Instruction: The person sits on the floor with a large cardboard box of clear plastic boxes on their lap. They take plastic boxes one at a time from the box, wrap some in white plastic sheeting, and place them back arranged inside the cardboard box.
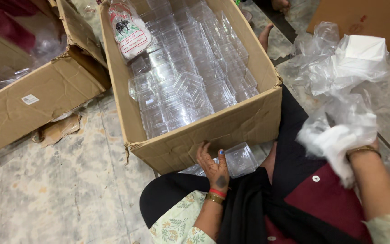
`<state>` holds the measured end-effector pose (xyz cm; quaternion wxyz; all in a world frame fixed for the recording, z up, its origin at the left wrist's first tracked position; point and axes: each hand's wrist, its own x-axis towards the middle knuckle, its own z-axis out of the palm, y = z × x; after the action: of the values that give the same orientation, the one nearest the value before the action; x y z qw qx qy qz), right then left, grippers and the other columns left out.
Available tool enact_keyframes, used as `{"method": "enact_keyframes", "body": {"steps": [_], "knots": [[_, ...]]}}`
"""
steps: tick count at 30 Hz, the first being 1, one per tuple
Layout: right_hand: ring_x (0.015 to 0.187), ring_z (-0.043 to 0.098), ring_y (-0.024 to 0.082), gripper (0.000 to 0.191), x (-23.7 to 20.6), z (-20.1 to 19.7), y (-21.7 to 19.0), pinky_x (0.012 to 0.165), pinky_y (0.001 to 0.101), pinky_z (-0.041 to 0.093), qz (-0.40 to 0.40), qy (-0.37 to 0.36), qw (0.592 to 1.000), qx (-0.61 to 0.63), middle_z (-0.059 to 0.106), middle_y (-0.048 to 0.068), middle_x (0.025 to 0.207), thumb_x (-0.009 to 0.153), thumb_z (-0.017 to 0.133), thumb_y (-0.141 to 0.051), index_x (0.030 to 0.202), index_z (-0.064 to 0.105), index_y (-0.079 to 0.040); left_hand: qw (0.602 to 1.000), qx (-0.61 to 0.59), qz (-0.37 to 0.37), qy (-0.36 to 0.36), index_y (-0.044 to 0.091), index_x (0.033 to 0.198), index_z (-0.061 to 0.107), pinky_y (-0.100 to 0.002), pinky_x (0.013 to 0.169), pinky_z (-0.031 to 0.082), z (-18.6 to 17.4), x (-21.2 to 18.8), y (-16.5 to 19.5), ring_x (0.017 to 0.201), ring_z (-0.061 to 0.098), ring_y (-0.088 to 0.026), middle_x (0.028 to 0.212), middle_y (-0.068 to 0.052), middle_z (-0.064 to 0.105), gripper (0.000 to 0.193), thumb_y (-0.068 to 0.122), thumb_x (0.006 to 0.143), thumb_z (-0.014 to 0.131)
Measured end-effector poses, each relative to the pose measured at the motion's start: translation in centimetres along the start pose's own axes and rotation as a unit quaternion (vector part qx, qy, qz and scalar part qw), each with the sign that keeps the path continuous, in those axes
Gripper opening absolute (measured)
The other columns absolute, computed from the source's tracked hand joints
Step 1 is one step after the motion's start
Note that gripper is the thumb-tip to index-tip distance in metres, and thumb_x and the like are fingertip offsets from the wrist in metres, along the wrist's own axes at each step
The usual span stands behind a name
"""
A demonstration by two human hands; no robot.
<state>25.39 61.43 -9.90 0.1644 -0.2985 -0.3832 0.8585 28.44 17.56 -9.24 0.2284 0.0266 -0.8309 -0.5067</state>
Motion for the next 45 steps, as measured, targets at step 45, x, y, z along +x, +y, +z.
{"method": "enact_keyframes", "body": {"steps": [45], "knots": [[0.094,0.075,0.021,0.02,-18.4,14.3,3.8,0.08,0.0301,0.058,-0.398,-0.332,0.724,-0.456,0.076,0.011,0.102,0.104,0.062,-0.02,0.111,0.074,-0.004,0.889,-0.363,-0.018,-0.278,0.005,0.164,0.024,-0.046,0.132,0.022,-0.5,-0.5,11.2,0.158,0.033,-0.034,0.167,-0.021,0.035,0.103,0.076,0.096,0.052]]}}
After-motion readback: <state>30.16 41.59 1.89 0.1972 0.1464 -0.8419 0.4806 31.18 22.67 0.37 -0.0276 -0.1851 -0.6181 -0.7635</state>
